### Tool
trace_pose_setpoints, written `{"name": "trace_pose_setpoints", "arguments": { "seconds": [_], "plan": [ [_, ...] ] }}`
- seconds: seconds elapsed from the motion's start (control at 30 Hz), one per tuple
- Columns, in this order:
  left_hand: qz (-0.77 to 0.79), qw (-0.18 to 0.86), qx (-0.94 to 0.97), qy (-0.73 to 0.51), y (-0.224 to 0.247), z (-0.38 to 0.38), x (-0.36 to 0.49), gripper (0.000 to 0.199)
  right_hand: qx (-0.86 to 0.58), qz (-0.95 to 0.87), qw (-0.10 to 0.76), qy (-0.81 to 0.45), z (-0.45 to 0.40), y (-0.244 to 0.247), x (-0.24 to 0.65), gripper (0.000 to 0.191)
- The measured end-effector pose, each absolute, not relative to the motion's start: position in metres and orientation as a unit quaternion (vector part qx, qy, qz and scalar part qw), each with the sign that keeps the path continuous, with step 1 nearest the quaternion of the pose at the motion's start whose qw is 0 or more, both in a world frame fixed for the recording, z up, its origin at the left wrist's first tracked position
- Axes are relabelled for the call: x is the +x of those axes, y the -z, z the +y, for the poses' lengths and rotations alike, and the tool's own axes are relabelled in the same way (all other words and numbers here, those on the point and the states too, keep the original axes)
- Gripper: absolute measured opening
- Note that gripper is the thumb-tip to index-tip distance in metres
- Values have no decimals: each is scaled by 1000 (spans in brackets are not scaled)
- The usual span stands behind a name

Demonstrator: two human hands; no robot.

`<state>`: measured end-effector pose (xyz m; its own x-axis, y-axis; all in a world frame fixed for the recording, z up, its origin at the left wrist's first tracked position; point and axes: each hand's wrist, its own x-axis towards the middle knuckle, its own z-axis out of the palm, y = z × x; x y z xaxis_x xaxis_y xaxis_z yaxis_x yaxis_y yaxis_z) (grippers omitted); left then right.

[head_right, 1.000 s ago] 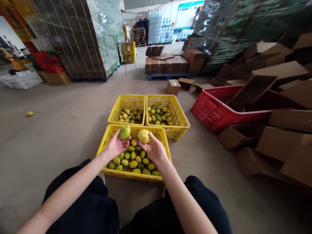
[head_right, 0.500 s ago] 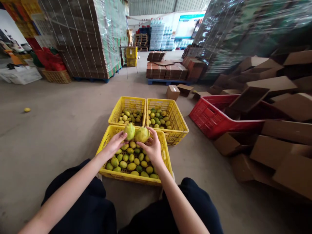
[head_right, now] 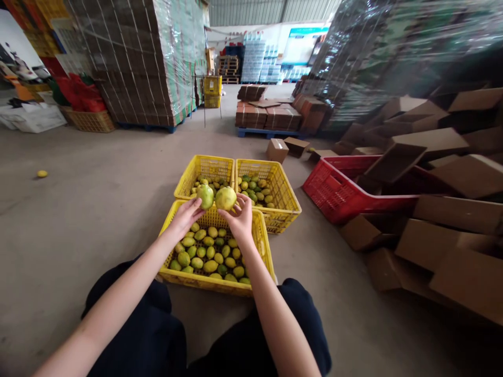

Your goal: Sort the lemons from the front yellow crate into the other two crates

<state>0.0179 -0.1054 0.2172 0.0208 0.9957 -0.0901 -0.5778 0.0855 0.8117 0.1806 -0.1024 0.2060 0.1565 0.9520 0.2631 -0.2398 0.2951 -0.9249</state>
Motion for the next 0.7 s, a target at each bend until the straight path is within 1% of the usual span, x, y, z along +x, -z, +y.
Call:
{"name": "trace_pose_setpoints", "arguments": {
  "seconds": [0.13,0.27,0.7],
  "plan": [
    [354,639,240,-640,-217,-100,21,37,-380,-452,658,-468,-100,-211,176,65],
    [350,638,219,-650,-221,-96,21,33,-373,-449,664,-467,-101,-216,170,63],
    [346,642,190,-657,-226,-90,21,20,-392,-424,670,-466,-91,-212,168,68]
  ]
}}
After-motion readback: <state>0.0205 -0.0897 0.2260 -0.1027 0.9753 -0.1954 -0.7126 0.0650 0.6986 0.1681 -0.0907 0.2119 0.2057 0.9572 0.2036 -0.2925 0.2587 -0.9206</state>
